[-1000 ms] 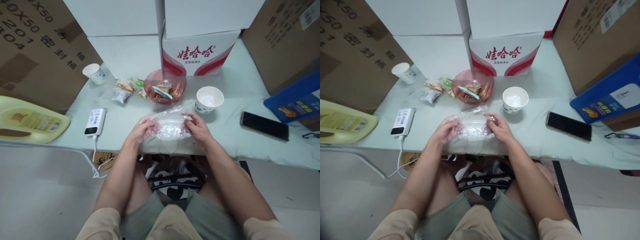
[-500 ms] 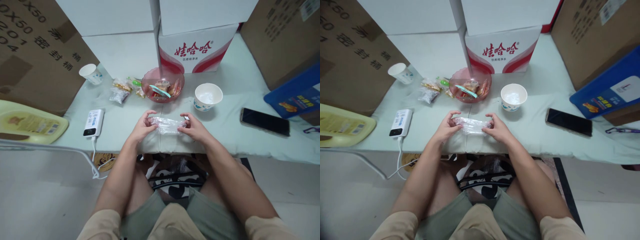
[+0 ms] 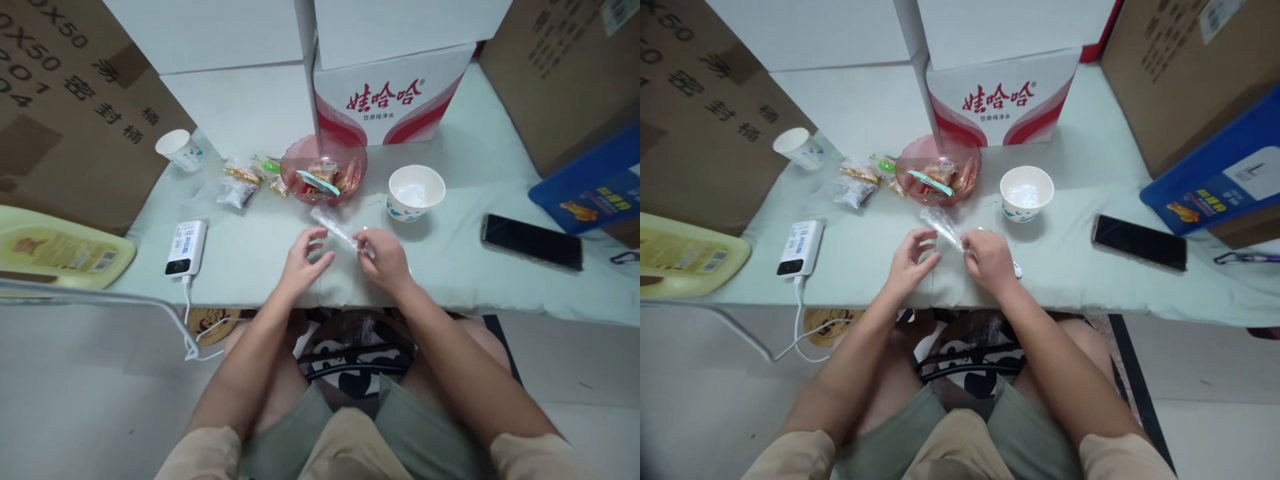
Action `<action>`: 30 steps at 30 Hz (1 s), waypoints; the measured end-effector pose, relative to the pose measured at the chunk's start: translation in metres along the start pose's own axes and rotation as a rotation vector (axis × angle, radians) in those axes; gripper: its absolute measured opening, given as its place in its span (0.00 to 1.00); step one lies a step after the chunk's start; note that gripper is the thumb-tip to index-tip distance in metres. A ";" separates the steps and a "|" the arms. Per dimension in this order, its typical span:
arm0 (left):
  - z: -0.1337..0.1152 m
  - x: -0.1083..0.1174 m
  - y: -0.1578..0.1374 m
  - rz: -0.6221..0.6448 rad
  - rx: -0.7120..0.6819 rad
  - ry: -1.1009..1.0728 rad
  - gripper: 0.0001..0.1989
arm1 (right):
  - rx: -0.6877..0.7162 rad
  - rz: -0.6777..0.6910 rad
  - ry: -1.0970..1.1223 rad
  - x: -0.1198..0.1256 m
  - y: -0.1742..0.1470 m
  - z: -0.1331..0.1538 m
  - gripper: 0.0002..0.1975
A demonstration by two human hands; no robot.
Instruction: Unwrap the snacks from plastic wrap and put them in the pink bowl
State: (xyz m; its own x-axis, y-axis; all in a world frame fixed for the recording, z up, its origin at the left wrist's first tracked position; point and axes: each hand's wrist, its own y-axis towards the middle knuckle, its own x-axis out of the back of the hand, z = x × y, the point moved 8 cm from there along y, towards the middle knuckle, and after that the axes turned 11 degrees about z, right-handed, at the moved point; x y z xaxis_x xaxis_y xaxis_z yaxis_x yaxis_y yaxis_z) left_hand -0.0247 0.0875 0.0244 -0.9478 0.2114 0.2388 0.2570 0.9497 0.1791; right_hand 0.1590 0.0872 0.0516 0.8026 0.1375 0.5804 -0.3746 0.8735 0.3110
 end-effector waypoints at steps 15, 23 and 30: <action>0.011 -0.014 0.004 0.038 0.135 -0.324 0.20 | -0.320 -0.184 0.451 -0.023 -0.007 -0.027 0.14; 0.020 -0.011 0.010 -0.006 0.174 -0.497 0.22 | -0.309 0.020 0.607 -0.028 0.000 -0.023 0.17; 0.022 0.000 0.020 -0.020 0.197 -0.416 0.14 | -0.346 -0.302 0.120 0.091 0.002 -0.023 0.14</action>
State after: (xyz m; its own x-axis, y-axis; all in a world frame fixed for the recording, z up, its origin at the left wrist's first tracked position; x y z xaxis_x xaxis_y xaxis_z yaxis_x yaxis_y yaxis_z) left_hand -0.0240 0.1113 0.0074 -0.9577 0.2294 -0.1735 0.2355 0.9718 -0.0149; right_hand 0.2422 0.1118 0.0875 0.9073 -0.1119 0.4052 0.0444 0.9841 0.1723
